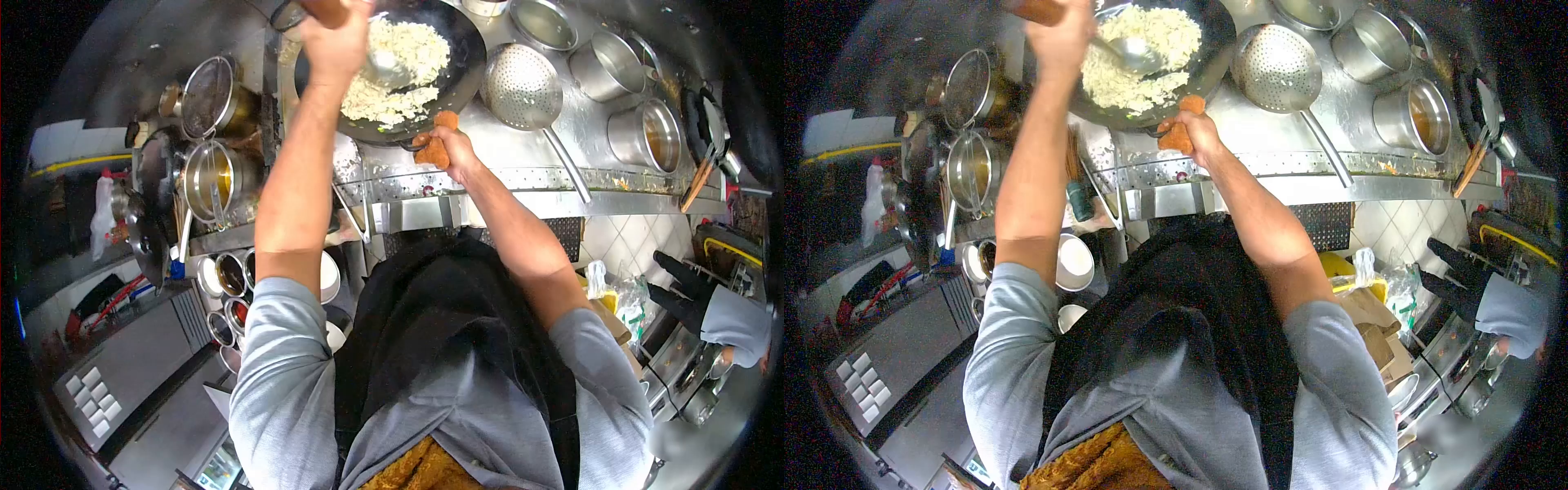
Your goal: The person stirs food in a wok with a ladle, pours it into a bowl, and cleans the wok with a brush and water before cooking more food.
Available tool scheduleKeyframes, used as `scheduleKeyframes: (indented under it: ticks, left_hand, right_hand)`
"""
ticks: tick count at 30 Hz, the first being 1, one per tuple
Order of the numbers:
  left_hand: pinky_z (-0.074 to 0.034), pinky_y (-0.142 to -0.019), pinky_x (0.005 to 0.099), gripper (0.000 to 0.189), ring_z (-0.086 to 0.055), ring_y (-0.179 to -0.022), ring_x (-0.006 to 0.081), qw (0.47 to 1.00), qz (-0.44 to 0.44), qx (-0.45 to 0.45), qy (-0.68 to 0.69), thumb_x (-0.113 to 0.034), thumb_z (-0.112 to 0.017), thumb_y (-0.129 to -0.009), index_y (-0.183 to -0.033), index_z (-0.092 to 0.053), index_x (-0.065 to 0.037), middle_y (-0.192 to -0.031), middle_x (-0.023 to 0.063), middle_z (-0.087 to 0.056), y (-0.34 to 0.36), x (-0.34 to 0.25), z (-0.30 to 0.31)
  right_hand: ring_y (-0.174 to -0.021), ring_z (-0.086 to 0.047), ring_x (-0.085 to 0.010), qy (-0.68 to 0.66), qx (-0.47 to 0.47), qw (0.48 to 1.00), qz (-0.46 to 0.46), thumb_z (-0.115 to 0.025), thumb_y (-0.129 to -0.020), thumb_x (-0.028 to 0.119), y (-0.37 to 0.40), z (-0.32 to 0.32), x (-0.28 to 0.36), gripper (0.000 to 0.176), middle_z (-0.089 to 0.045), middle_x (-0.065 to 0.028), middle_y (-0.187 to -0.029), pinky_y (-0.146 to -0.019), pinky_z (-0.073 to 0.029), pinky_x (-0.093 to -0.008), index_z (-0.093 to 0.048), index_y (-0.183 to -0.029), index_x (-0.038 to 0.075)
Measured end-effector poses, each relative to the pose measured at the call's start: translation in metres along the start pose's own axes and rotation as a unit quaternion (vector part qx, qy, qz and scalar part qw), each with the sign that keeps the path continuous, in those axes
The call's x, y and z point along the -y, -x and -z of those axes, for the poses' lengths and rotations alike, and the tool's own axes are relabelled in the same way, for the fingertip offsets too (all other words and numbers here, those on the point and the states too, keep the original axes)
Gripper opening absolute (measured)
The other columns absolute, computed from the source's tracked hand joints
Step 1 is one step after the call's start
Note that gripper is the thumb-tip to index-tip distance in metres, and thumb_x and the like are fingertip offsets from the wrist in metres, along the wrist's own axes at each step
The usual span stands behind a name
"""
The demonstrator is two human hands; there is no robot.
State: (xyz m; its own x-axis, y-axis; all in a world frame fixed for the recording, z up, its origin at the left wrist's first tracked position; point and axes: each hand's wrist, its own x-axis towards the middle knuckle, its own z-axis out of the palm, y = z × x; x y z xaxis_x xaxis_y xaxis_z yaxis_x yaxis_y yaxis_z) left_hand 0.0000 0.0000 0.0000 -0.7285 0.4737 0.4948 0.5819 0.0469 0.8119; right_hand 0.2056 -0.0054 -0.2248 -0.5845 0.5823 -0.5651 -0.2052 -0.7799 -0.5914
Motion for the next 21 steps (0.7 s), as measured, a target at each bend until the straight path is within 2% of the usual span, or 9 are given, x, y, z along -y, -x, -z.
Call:
scheduleKeyframes:
  ticks: [3,6,7,9,13,15,17,20,21]
  left_hand:
    - [-0.046,-0.052,0.0274,0.022,-0.051,-0.055,0.0076,0.957,0.108,0.045,0.266,-0.012,-0.066,-0.091,-0.073,-0.053,-0.009,-0.068,-0.0003,-0.056,0.010,-0.058,0.046]
    - [-0.043,-0.046,0.0274,0.020,-0.048,-0.049,0.0098,0.977,0.088,-0.023,0.193,-0.012,-0.063,-0.093,-0.075,-0.055,-0.010,-0.061,-0.0022,-0.052,0.005,0.007,0.016]
    - [-0.039,-0.041,0.0275,0.020,-0.046,-0.043,0.0107,0.977,0.198,-0.077,-0.003,-0.012,-0.064,-0.093,-0.076,-0.054,-0.009,-0.059,-0.0014,-0.051,0.000,0.000,-0.003]
    - [-0.035,-0.038,0.0277,0.022,-0.043,-0.039,0.0115,0.918,0.095,-0.012,0.384,-0.013,-0.065,-0.094,-0.076,-0.052,-0.008,-0.055,-0.0012,-0.048,-0.027,0.046,-0.025]
    - [-0.035,-0.037,0.0262,0.030,-0.040,-0.039,0.0092,0.879,-0.029,0.026,0.475,-0.017,-0.062,-0.097,-0.072,-0.046,-0.011,-0.052,-0.0028,-0.040,-0.027,-0.029,0.003]
    - [-0.037,-0.039,0.0273,0.026,-0.045,-0.044,0.0103,0.960,0.162,-0.055,0.221,-0.018,-0.062,-0.096,-0.075,-0.049,-0.009,-0.057,-0.0016,-0.046,-0.016,-0.030,-0.019]
    - [-0.037,-0.040,0.0280,0.025,-0.045,-0.044,0.0111,0.933,0.070,0.007,0.353,-0.019,-0.064,-0.094,-0.077,-0.051,-0.009,-0.058,-0.0020,-0.048,-0.007,0.067,-0.063]
    - [-0.033,-0.040,0.0295,0.024,-0.043,-0.044,0.0119,0.966,0.070,0.116,0.221,-0.019,-0.065,-0.094,-0.076,-0.051,-0.011,-0.057,-0.0039,-0.046,-0.050,0.029,-0.032]
    - [-0.031,-0.039,0.0277,0.024,-0.037,-0.042,0.0104,0.931,0.195,0.126,0.282,-0.017,-0.065,-0.094,-0.076,-0.049,-0.011,-0.055,-0.0059,-0.040,-0.030,-0.041,0.002]
  right_hand:
    - [-0.095,-0.067,-0.0340,-0.003,-0.036,0.999,-0.014,-0.054,-0.091,0.014,0.018,-0.011,-0.025,0.035,-0.064,-0.0203,-0.110,-0.081,-0.059,-0.0463,-0.049,-0.119,-0.007]
    - [-0.092,-0.068,-0.0328,-0.007,-0.045,0.999,-0.016,-0.053,-0.090,0.012,0.006,-0.002,-0.008,0.032,-0.065,-0.0204,-0.107,-0.080,-0.059,-0.0453,-0.051,-0.116,-0.007]
    - [-0.092,-0.068,-0.0328,-0.006,-0.044,0.999,-0.018,-0.053,-0.090,0.012,0.006,0.002,-0.012,0.032,-0.065,-0.0204,-0.107,-0.080,-0.059,-0.0453,-0.051,-0.116,-0.007]
    - [-0.094,-0.068,-0.0336,0.061,-0.040,0.996,-0.042,-0.052,-0.090,0.012,0.001,0.009,-0.009,0.033,-0.065,-0.0205,-0.109,-0.081,-0.059,-0.0456,-0.052,-0.116,-0.007]
    - [-0.097,-0.068,-0.0339,0.011,-0.030,0.999,-0.017,-0.053,-0.090,0.014,0.001,0.006,-0.012,0.033,-0.065,-0.0205,-0.111,-0.081,-0.059,-0.0463,-0.053,-0.116,-0.007]
    - [-0.096,-0.068,-0.0335,0.016,-0.031,0.999,-0.041,-0.052,-0.091,0.013,0.004,-0.001,-0.005,0.033,-0.065,-0.0206,-0.111,-0.082,-0.059,-0.0475,-0.052,-0.117,-0.007]
    - [-0.094,-0.068,-0.0336,0.009,-0.033,0.999,-0.035,-0.053,-0.090,0.011,0.007,-0.003,-0.001,0.032,-0.065,-0.0205,-0.108,-0.083,-0.059,-0.0481,-0.052,-0.117,-0.007]
    - [-0.091,-0.067,-0.0344,0.003,-0.027,0.999,-0.027,-0.054,-0.090,0.009,0.044,-0.013,0.011,0.030,-0.064,-0.0199,-0.103,-0.080,-0.059,-0.0477,-0.052,-0.115,-0.007]
    - [-0.091,-0.067,-0.0345,-0.026,-0.021,0.999,-0.027,-0.054,-0.090,0.009,0.065,-0.017,0.011,0.029,-0.063,-0.0198,-0.102,-0.079,-0.059,-0.0474,-0.052,-0.114,-0.006]
